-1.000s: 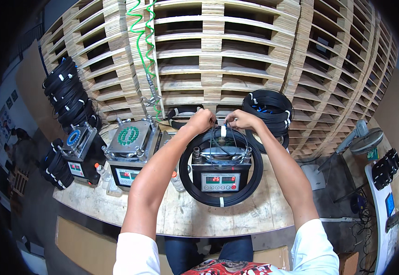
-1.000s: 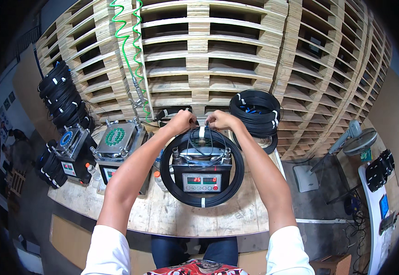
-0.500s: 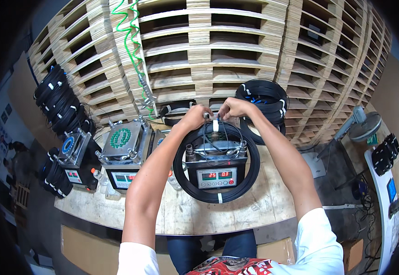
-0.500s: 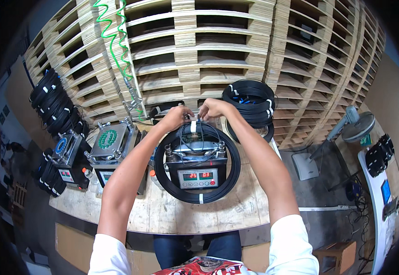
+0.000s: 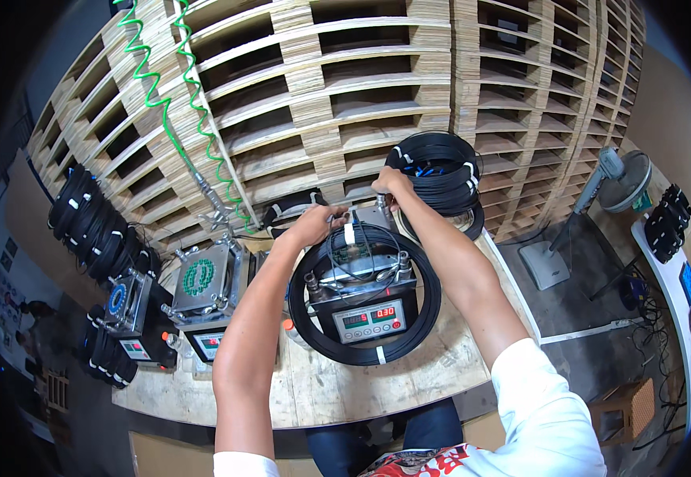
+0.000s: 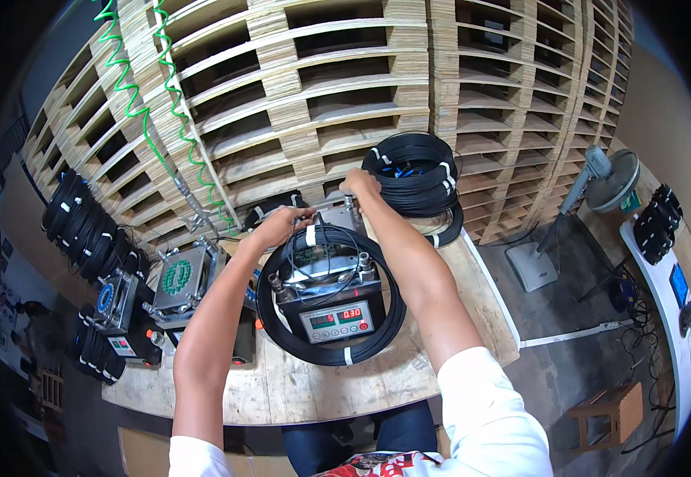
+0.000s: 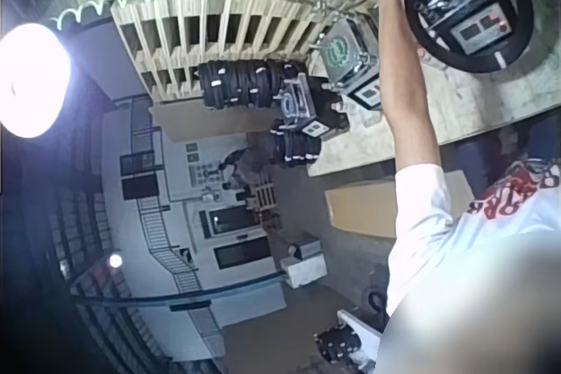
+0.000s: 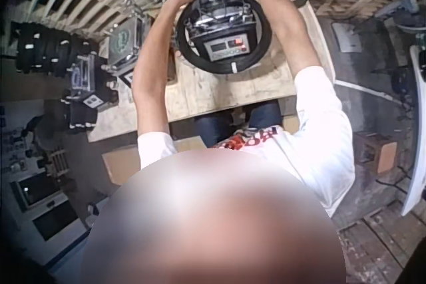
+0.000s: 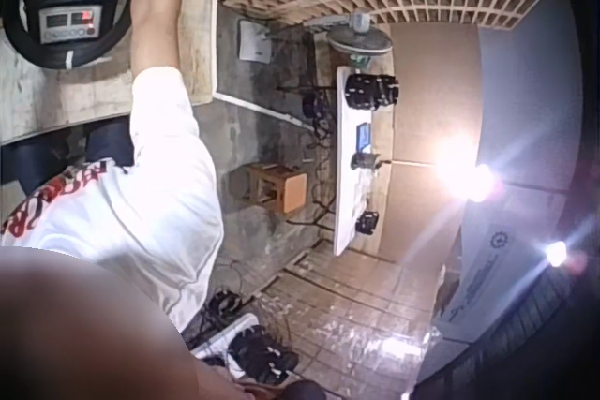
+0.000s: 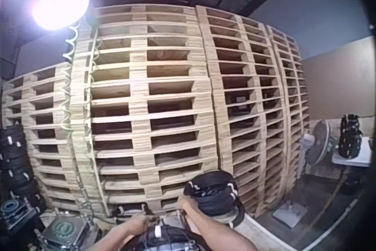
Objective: Manufacturing and processing wire coils using industrial heat-shrinking and crimping machines.
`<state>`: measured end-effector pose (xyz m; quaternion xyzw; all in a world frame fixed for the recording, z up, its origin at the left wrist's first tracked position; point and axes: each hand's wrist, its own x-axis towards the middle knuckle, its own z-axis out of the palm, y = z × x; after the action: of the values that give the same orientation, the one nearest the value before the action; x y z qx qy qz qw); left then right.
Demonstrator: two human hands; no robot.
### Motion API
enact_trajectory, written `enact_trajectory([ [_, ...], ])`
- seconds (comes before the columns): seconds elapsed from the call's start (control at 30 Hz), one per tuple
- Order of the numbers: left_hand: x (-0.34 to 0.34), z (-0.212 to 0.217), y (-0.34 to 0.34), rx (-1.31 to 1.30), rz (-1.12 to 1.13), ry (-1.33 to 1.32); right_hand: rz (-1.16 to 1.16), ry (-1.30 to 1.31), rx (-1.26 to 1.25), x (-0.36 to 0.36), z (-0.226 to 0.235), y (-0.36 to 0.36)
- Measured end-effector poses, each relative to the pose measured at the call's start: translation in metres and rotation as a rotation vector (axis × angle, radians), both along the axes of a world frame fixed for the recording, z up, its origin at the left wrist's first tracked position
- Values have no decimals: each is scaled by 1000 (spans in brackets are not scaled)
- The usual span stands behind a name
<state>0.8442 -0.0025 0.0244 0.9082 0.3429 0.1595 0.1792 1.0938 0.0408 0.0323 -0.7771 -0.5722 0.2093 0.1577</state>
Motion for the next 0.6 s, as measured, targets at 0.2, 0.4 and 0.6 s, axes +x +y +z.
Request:
enact_trajectory([
  [0.2, 13, 25, -18, 216, 77, 247, -5, 811, 8, 55, -38, -7],
  [0.4, -17, 17, -13, 122, 131, 197, 257, 1349, 153, 44, -34, -49],
  [0.6, -2, 18, -9, -21, 63, 173, 345, 1291, 275, 53, -50, -32],
])
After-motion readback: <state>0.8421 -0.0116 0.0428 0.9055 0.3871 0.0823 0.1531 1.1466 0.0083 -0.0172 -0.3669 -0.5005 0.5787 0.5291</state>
